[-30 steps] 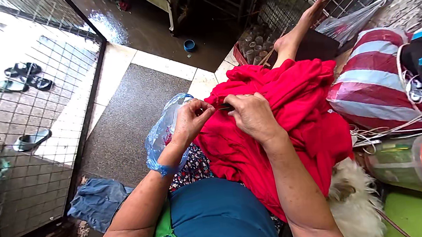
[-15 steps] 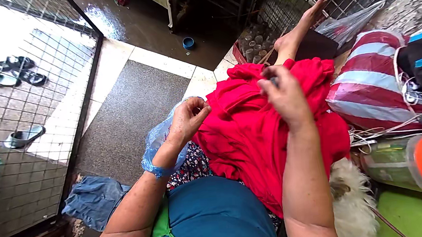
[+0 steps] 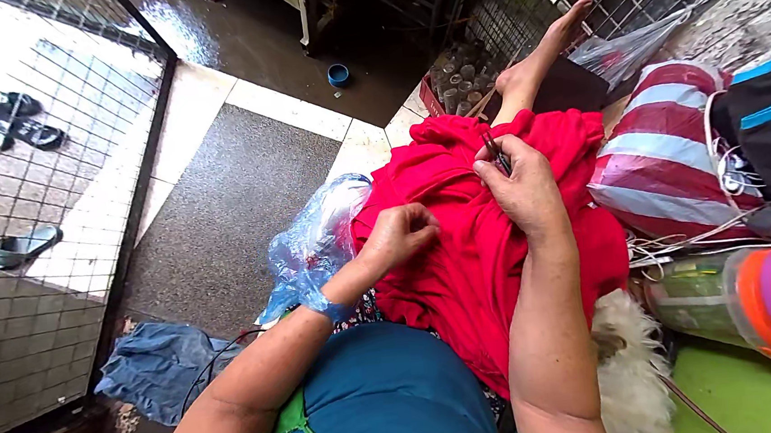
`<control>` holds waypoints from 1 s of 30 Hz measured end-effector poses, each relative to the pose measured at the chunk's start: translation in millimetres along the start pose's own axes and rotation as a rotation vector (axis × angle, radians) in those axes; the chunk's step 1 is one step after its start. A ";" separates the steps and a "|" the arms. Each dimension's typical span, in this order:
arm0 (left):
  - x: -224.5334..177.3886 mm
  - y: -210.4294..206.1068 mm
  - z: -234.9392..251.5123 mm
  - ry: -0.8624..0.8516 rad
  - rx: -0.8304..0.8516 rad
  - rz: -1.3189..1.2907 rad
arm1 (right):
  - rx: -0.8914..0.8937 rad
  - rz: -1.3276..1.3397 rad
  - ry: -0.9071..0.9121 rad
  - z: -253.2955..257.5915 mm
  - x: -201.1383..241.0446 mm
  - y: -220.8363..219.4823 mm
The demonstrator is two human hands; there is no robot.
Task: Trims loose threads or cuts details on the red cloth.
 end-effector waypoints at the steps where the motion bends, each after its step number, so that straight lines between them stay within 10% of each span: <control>1: -4.9 -0.5 -6.3 0.017 0.088 0.008 | -0.030 -0.025 0.033 -2.8 5.2 -2.8; 4: -23.3 -1.6 -38.9 0.104 0.428 0.060 | -0.031 -0.060 0.198 -16.9 30.9 -23.9; 11: -61.0 -35.6 -96.1 -0.284 0.828 0.045 | 0.329 -0.068 0.320 -25.6 79.5 -105.3; 19: -9.1 76.7 -89.8 0.155 0.099 0.624 | 0.679 -0.214 0.235 -29.4 71.2 -98.7; 25: 34.4 77.7 -88.9 0.624 0.132 0.733 | 0.974 -0.144 0.346 -47.8 82.4 -133.7; 30: 49.7 73.5 -92.6 0.584 0.250 0.675 | 0.373 -0.212 0.330 -17.1 61.9 -96.3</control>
Point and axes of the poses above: each hand's wrist, its own z-axis towards the middle knuckle, its own y-axis out of the back of the hand, x = y × z, the point moved 4 cm from there along z, towards the middle knuckle, and after that the axes turned 6 degrees about -z, right-handed, at the moved point
